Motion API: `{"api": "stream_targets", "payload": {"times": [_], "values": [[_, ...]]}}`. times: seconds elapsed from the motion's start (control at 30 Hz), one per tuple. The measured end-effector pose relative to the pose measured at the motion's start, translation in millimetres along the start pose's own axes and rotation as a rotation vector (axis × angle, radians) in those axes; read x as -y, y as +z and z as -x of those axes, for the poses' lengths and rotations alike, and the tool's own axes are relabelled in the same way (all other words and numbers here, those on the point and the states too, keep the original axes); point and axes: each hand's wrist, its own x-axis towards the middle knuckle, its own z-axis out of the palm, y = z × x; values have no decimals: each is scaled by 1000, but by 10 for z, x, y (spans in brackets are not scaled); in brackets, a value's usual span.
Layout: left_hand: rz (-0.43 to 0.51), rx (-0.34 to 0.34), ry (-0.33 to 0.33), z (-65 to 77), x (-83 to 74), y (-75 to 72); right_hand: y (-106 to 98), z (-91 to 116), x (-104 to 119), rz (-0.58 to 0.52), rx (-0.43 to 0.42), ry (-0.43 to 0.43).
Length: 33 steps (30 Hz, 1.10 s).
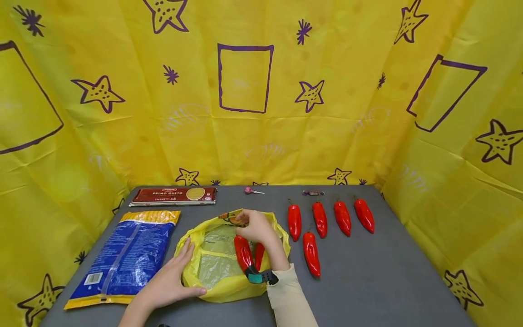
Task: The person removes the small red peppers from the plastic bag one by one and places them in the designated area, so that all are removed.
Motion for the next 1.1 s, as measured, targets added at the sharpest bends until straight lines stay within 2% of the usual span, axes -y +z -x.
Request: {"api": "stream_targets", "payload": {"times": [0.3,0.77,1.1], "values": [[1,15,-5,9,-10,-1,39,114,7,95,13,69],[13,3,-10,-6,1,24,115,170,0,121,70,127],[3,-8,1,-14,4,14,141,169,-8,139,75,145]]}}
